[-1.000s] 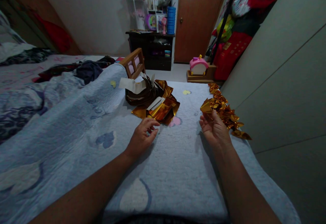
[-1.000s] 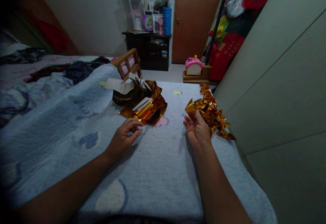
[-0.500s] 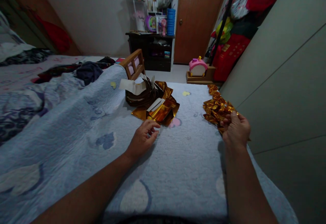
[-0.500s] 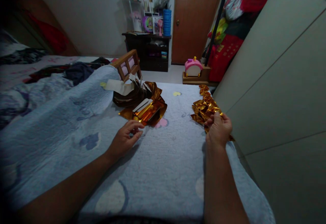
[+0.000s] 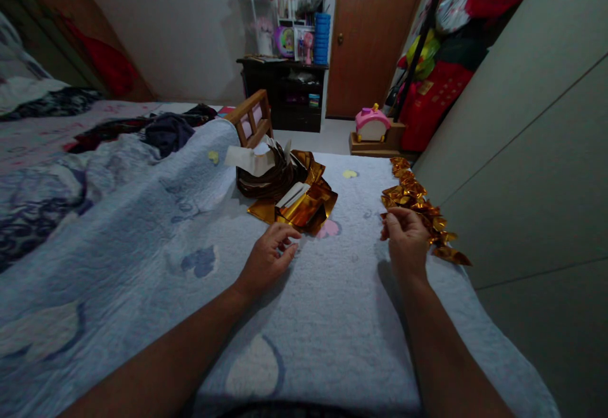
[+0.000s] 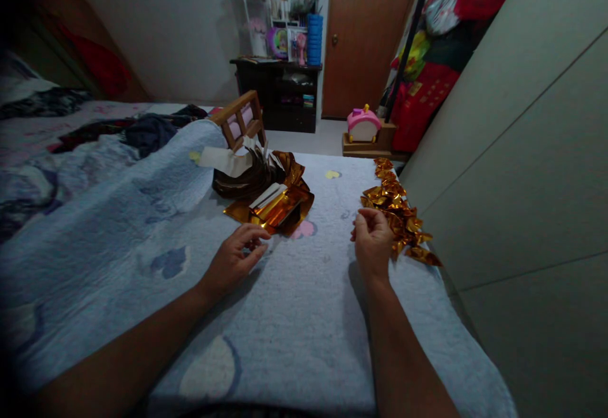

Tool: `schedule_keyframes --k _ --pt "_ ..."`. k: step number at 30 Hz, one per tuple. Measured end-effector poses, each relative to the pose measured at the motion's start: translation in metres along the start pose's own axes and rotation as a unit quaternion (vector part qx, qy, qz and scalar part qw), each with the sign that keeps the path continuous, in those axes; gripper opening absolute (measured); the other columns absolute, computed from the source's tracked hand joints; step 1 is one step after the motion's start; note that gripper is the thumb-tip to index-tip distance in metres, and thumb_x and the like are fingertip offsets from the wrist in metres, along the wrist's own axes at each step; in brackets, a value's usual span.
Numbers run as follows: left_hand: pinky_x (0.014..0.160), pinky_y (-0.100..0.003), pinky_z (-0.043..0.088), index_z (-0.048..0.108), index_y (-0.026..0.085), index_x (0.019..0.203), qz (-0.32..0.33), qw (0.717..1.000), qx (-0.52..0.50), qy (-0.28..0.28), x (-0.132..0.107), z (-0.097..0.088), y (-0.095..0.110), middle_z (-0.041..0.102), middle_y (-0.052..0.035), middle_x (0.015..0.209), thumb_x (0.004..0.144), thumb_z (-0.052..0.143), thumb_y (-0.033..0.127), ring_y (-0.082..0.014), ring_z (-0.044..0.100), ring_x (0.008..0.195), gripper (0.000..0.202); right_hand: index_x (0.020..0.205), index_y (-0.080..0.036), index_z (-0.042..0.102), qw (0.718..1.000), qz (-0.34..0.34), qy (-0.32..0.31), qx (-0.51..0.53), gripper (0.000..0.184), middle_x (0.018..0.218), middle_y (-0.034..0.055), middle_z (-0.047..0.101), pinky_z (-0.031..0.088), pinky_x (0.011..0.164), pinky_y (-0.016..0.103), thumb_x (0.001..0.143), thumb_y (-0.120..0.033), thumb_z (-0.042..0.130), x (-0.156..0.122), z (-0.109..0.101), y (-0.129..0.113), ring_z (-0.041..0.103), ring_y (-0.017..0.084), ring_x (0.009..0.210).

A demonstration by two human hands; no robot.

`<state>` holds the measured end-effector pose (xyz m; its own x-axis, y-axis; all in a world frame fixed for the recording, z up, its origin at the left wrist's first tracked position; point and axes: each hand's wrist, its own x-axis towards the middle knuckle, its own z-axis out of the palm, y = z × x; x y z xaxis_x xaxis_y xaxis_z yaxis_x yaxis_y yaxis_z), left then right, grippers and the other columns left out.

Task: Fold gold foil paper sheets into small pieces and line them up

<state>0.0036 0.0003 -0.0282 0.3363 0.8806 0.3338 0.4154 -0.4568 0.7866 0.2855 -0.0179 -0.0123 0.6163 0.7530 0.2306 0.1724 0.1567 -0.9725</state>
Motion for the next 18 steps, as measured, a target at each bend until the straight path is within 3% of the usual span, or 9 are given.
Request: schedule_keyframes --k 4,8,12,18 --pt "0.075 -0.028 0.052 0.067 0.02 0.098 0.005 1.0 0.008 0.001 0.001 -0.001 -0.001 0.062 -0.0029 0.102 0.087 0.058 0.015 -0.0141 0.06 0.081 0.015 0.085 -0.018 0.064 0.985 -0.001 -0.143 -0.094 0.023 0.068 -0.0001 0.061 0.046 0.051 0.027 0.08 -0.041 0.061 -0.012 0.01 0.004 0.056 0.015 0.055" --pt "0.079 -0.029 0.053 0.068 0.02 0.099 0.002 1.0 0.024 0.013 0.002 -0.001 -0.002 0.061 -0.0047 0.104 0.087 0.058 0.016 -0.0174 0.062 0.092 0.017 0.082 -0.019 0.066 0.964 -0.043 -0.194 -0.177 0.022 0.074 0.0041 0.067 0.047 0.063 0.031 0.081 -0.039 0.055 -0.016 0.012 0.008 0.062 0.019 0.066" --pt "0.084 -0.032 0.054 0.068 0.021 0.1 0.005 0.998 0.042 0.037 0.003 0.0 -0.003 0.06 -0.0065 0.112 0.086 0.058 0.016 -0.0212 0.06 0.107 0.018 0.077 -0.02 0.065 0.948 -0.066 -0.192 -0.245 0.021 0.076 0.0061 0.07 0.046 0.07 0.034 0.079 -0.037 0.053 -0.011 0.008 0.012 0.064 0.022 0.071" --pt "0.103 -0.044 0.048 0.066 0.019 0.106 0.039 0.992 0.1 0.059 0.003 0.001 -0.006 0.06 -0.0082 0.12 0.087 0.06 0.013 -0.0246 0.057 0.116 0.021 0.075 -0.021 0.065 0.949 -0.052 -0.098 -0.295 0.02 0.077 0.009 0.07 0.048 0.073 0.036 0.078 -0.037 0.052 0.003 -0.005 0.014 0.064 0.024 0.072"
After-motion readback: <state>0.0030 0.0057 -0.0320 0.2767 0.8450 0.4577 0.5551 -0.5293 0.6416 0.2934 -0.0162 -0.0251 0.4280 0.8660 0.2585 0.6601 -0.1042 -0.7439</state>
